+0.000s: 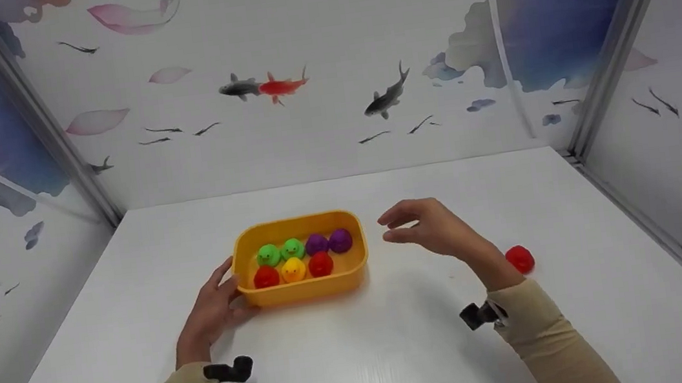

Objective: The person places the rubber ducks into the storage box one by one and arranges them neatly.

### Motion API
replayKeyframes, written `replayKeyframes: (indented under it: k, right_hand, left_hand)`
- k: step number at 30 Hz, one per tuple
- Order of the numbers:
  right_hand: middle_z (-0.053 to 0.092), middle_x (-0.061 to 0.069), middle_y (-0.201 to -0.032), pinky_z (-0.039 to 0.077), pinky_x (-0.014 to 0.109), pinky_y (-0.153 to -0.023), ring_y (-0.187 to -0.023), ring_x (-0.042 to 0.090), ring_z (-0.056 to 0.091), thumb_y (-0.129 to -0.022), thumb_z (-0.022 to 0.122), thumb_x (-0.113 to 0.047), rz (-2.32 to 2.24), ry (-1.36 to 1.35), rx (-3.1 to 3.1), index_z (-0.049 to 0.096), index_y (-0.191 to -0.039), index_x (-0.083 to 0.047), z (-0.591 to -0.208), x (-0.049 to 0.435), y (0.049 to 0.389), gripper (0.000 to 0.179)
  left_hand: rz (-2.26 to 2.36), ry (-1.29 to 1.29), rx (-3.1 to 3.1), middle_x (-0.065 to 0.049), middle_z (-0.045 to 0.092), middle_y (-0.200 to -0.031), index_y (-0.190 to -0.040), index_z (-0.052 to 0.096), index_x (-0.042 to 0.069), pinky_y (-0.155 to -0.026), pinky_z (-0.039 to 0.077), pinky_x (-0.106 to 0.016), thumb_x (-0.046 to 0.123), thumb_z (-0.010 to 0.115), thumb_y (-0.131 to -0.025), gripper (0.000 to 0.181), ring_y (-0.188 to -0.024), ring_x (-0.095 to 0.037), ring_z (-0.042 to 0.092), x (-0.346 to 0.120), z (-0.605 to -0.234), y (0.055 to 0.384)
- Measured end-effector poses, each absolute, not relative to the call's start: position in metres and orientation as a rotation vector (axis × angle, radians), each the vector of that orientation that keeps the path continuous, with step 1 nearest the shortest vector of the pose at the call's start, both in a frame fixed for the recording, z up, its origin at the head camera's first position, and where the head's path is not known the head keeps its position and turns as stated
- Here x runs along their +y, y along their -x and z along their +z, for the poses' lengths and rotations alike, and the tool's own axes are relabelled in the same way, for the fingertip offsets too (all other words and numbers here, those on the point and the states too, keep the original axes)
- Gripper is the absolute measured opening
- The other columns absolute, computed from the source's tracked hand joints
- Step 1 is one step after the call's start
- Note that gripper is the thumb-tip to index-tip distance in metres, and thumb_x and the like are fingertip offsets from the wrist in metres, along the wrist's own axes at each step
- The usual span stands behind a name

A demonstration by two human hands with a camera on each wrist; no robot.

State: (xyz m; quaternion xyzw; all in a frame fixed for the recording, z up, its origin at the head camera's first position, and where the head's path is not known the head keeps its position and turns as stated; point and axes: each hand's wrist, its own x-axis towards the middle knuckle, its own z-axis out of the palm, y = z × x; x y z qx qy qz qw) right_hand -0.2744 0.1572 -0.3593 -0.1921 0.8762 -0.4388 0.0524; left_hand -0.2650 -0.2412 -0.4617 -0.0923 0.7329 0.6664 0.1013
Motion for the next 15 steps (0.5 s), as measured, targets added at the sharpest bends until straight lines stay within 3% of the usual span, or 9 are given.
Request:
replayKeyframes:
  k: [8, 11, 15]
  right_hand:
    - [0.066, 0.012, -0.130, 0.055, 0.046, -0.103, -0.123, 0.030, 0.063, -0.094, 0.071, -0.029, -1.403, 0.504, 2.729, 0.068, -0.125, -0.012, -0.373, 0.211, 0.275, 0.036]
    - [0.067, 0.010, -0.131, 0.055, 0.036, -0.102, -0.122, 0.026, 0.064, -0.095, 0.069, -0.033, -1.447, 0.535, 2.751, 0.067, -0.127, -0.012, -0.375, 0.232, 0.279, 0.038]
    - [0.066, 0.010, -0.132, 0.052, 0.016, -0.096, -0.116, 0.009, 0.064, -0.096, 0.066, -0.034, -1.543, 0.569, 2.745, 0.066, -0.129, -0.012, -0.377, 0.261, 0.282, 0.039]
  left_hand:
    - [1.960, 0.316, 2.164, -0.017, 0.034, -0.162, -0.162, 0.013, 0.034, -0.101, 0.055, -0.042, 0.034, 0.039, -0.109, 0.059, -0.144, -0.035, 0.043, -0.240, -0.463, 0.265]
    - [1.979, 0.310, 2.152, -0.017, 0.033, -0.163, -0.162, 0.013, 0.034, -0.101, 0.055, -0.042, 0.033, 0.039, -0.109, 0.059, -0.144, -0.035, 0.043, -0.240, -0.465, 0.266]
    - [1.966, 0.292, 2.159, -0.015, 0.031, -0.164, -0.162, 0.011, 0.033, -0.102, 0.055, -0.041, 0.033, 0.039, -0.109, 0.060, -0.146, -0.034, 0.041, -0.244, -0.461, 0.268]
